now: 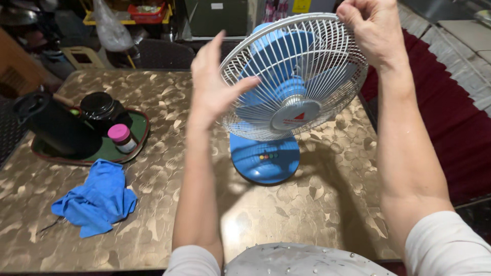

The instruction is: The person disassembles a blue table fan by removing the front grille, unscrewing the blade nut, detaching the fan blades, and removing the rear grille. The components are placed on the table.

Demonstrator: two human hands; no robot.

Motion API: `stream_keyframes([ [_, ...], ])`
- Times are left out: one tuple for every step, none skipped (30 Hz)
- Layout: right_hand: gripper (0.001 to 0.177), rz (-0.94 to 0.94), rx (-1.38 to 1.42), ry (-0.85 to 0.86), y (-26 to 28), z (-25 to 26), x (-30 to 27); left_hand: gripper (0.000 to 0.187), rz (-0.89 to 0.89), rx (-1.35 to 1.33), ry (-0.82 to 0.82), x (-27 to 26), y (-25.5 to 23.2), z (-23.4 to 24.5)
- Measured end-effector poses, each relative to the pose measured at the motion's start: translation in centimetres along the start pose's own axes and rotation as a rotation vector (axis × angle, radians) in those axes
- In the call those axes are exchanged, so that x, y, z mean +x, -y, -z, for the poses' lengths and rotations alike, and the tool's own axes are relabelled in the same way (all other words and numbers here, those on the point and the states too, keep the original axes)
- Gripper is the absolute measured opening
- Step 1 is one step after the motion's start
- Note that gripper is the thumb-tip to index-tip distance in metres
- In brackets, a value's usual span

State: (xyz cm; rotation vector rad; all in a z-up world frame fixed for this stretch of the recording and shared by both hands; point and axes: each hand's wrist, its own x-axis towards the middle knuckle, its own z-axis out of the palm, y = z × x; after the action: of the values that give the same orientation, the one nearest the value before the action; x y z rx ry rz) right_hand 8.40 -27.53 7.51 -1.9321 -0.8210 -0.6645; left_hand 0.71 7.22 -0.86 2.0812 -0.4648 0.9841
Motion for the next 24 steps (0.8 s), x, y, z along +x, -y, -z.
stream_keyframes([
  [0.014, 0.006, 0.026, -0.004, -0.3, 0.0, -0.1, 0.106, 0.065, -0.108, 0.044, -0.8, 1.4, 0.7],
  [0.016, 0.013, 0.052, -0.008, -0.5, 0.0, -0.3, 0.092, 0.188, -0.338, 0.132, -1.7, 2.9, 1.4],
  [0.014, 0.019, 0.06, -0.025, -0.6, -0.1, -0.3, 0.078, 0.31, -0.567, 0.217, -2.5, 4.3, 1.9],
  [0.013, 0.026, 0.068, -0.041, -0.7, -0.2, -0.4, 0.064, 0.45, -0.699, 0.252, -3.2, 5.6, 2.0],
  [0.012, 0.035, 0.077, -0.057, -0.5, -0.5, -0.3, 0.052, 0.59, -0.83, 0.281, -3.8, 6.8, 2.1],
  [0.013, 0.073, 0.0, -0.083, -0.3, -0.8, -0.4, 0.044, 0.632, -0.846, 0.264, -4.2, 7.8, 1.9],
  [0.014, 0.111, -0.077, -0.111, 0.1, -1.1, -0.4, 0.038, 0.673, -0.861, 0.247, -4.5, 8.7, 1.4],
  [0.014, 0.15, -0.154, -0.139, 0.6, -1.4, -0.5, 0.034, 0.714, -0.877, 0.229, -4.7, 9.4, 1.1],
  [0.008, 0.271, -0.229, -0.15, 1.1, -1.9, -0.6, 0.031, 0.705, -0.896, 0.208, -4.9, 10.0, 0.9],
  [0.013, 0.394, -0.303, -0.159, 1.7, -2.6, -0.6, 0.03, 0.696, -0.916, 0.186, -5.0, 10.4, 0.6],
  [0.016, 0.459, -0.359, -0.163, 2.3, -3.3, -0.7, 0.029, 0.687, -0.936, 0.166, -5.0, 10.7, 0.5],
  [0.019, 0.524, -0.415, -0.171, 2.9, -4.1, -0.8, 0.029, 0.692, -0.907, 0.163, -4.9, 11.0, 0.5],
  [0.016, 0.531, -0.453, -0.175, 3.5, -5.1, -0.9, 0.03, 0.698, -0.877, 0.162, -4.8, 11.0, 0.6],
  [0.013, 0.537, -0.491, -0.18, 4.1, -5.9, -1.0, 0.03, 0.704, -0.848, 0.161, -4.7, 11.0, 0.7],
  [0.012, 0.529, -0.542, -0.174, 4.6, -6.6, -1.0, 0.03, 0.718, -0.845, 0.164, -4.6, 10.8, 0.9],
  [0.011, 0.52, -0.594, -0.168, 5.2, -7.3, -1.2, 0.031, 0.733, -0.842, 0.168, -4.4, 10.5, 1.2],
  [0.011, 0.516, -0.62, -0.148, 5.8, -7.8, -1.2, 0.031, 0.747, -0.839, 0.17, -4.3, 10.2, 1.4],
  [0.013, 0.514, -0.647, -0.128, 6.4, -8.3, -1.3, 0.031, 0.771, -0.82, 0.171, -4.1, 9.8, 1.6],
  [0.019, 0.516, -0.65, -0.095, 7.0, -8.6, -1.5, 0.031, 0.793, -0.8, 0.173, -3.9, 9.3, 1.8],
  [0.026, 0.538, -0.658, -0.078, 7.5, -9.0, -1.5, 0.031, 0.814, -0.781, 0.175, -3.8, 9.0, 2.1],
  [0.034, 0.559, -0.668, -0.062, 7.9, -9.2, -1.6, 0.031, 0.837, -0.795, 0.152, -3.7, 8.6, 2.2],
  [0.042, 0.601, -0.682, -0.063, 8.3, -9.4, -1.7, 0.032, 0.86, -0.809, 0.129, -3.7, 8.3, 2.2],
  [0.051, 0.62, -0.714, -0.051, 8.7, -9.5, -1.7, 0.032, 0.882, -0.824, 0.107, -3.7, 8.1, 2.2],
  [0.061, 0.64, -0.747, -0.04, 8.9, -9.7, -1.9, 0.029, 0.891, -0.817, 0.095, -3.7, 7.9, 2.0],
])
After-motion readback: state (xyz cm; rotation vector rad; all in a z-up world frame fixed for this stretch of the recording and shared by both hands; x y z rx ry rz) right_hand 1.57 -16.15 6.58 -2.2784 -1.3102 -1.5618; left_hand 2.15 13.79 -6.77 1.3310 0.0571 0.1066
